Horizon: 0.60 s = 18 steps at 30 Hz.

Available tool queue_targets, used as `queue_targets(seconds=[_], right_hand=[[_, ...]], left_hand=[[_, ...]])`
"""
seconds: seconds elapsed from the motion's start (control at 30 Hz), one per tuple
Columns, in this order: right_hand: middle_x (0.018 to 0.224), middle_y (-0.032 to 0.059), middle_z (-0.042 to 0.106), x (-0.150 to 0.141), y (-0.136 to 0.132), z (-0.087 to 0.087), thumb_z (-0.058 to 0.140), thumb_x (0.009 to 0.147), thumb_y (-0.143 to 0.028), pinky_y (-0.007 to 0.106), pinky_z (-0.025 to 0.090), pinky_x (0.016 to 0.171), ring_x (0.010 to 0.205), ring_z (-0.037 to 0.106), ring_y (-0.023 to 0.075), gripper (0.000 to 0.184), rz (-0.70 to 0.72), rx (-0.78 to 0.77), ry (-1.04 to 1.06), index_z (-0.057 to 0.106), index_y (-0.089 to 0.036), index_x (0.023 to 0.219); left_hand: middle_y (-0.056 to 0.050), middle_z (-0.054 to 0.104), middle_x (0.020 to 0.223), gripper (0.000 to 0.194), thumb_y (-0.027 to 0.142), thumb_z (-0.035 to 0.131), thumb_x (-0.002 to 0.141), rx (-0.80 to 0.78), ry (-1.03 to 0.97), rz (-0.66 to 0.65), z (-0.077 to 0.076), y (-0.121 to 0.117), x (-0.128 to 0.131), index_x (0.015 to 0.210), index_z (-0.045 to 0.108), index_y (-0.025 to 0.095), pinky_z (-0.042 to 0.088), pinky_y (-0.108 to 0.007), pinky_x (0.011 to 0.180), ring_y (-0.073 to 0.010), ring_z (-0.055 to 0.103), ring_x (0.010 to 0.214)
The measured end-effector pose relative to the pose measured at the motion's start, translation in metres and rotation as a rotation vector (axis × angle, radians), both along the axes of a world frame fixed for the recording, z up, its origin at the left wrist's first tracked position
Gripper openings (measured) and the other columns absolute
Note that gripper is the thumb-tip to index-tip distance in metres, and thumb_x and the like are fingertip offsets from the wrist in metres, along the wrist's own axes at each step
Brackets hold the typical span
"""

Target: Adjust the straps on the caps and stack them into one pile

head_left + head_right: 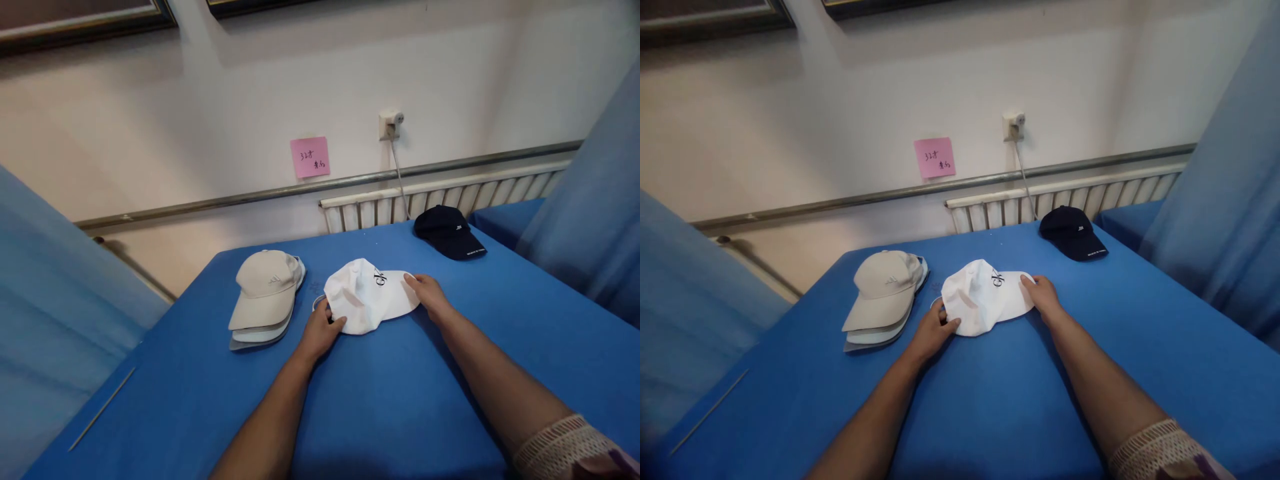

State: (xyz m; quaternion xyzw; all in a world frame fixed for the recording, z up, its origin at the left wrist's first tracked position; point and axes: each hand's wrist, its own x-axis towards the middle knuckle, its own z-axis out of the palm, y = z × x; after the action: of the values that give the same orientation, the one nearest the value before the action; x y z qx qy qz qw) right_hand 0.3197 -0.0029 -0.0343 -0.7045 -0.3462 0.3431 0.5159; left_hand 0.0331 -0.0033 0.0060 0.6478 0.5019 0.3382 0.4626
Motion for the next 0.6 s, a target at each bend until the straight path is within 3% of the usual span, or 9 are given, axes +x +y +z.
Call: queue_targets(seconds=[0.13,0.2,0.3,0.43,0.53,0.6], right_hand=[[0.082,0.0121,0.072,-0.011,-0.006,0.005,0.062,0.081,-0.030,0.029,0.054,0.059,0.067,0.067,0.0202,0.021,0.147,0.054,0.609,0.067,-0.011,0.090],[0.081,0.0109,0.073,-0.012,-0.006,0.008,0.059,0.082,-0.019,0.027,0.056,0.058,0.066,0.068,0.0182,0.016,0.118,0.085,0.870,0.066,-0.010,0.094],[0.084,0.0085,0.073,-0.012,-0.004,0.016,0.051,0.084,-0.011,0.025,0.059,0.059,0.068,0.069,0.0170,0.022,0.063,0.159,1.092,0.063,-0.011,0.102],[0.088,0.0033,0.074,-0.023,-0.008,0.025,0.048,0.083,-0.008,0.024,0.060,0.061,0.075,0.071,0.0154,0.031,0.036,0.324,1.231,0.060,-0.018,0.110],[0.099,0.0024,0.073,-0.049,-0.019,0.024,0.055,0.078,-0.006,0.027,0.060,0.073,0.090,0.070,0.0164,0.035,0.166,0.406,1.213,0.061,-0.021,0.110],[0.103,0.0022,0.073,-0.072,-0.029,0.019,0.063,0.076,-0.009,0.029,0.059,0.076,0.091,0.069,0.0178,0.032,0.260,0.357,1.138,0.064,-0.022,0.105]], left_hand=[[-0.011,0.072,0.101,0.053,0.015,0.072,0.070,-0.242,-0.572,-0.020,0.001,0.009,-0.009,0.120,0.055,0.012,0.052,-0.029,0.078,-0.0209,0.068,0.087],[-0.009,0.071,0.101,0.040,0.012,0.069,0.074,-0.330,-0.825,0.026,0.003,0.016,-0.017,0.113,0.059,0.012,0.053,-0.027,0.080,-0.0174,0.068,0.087],[-0.007,0.072,0.094,0.022,0.007,0.057,0.083,-0.412,-1.078,0.168,0.002,0.026,-0.027,0.104,0.063,0.012,0.054,-0.023,0.078,-0.0132,0.068,0.083],[-0.012,0.070,0.099,0.018,0.015,0.047,0.091,-0.564,-1.154,0.224,0.002,0.025,-0.024,0.099,0.063,0.010,0.056,-0.028,0.079,-0.0179,0.068,0.093],[-0.014,0.067,0.114,0.021,0.021,0.054,0.089,-0.575,-1.005,0.065,0.002,0.010,-0.009,0.106,0.063,0.012,0.054,-0.031,0.083,-0.0207,0.066,0.100],[-0.015,0.064,0.120,0.030,0.024,0.063,0.085,-0.534,-0.863,-0.075,-0.001,-0.003,0.004,0.113,0.062,0.013,0.052,-0.032,0.086,-0.0215,0.065,0.104]])
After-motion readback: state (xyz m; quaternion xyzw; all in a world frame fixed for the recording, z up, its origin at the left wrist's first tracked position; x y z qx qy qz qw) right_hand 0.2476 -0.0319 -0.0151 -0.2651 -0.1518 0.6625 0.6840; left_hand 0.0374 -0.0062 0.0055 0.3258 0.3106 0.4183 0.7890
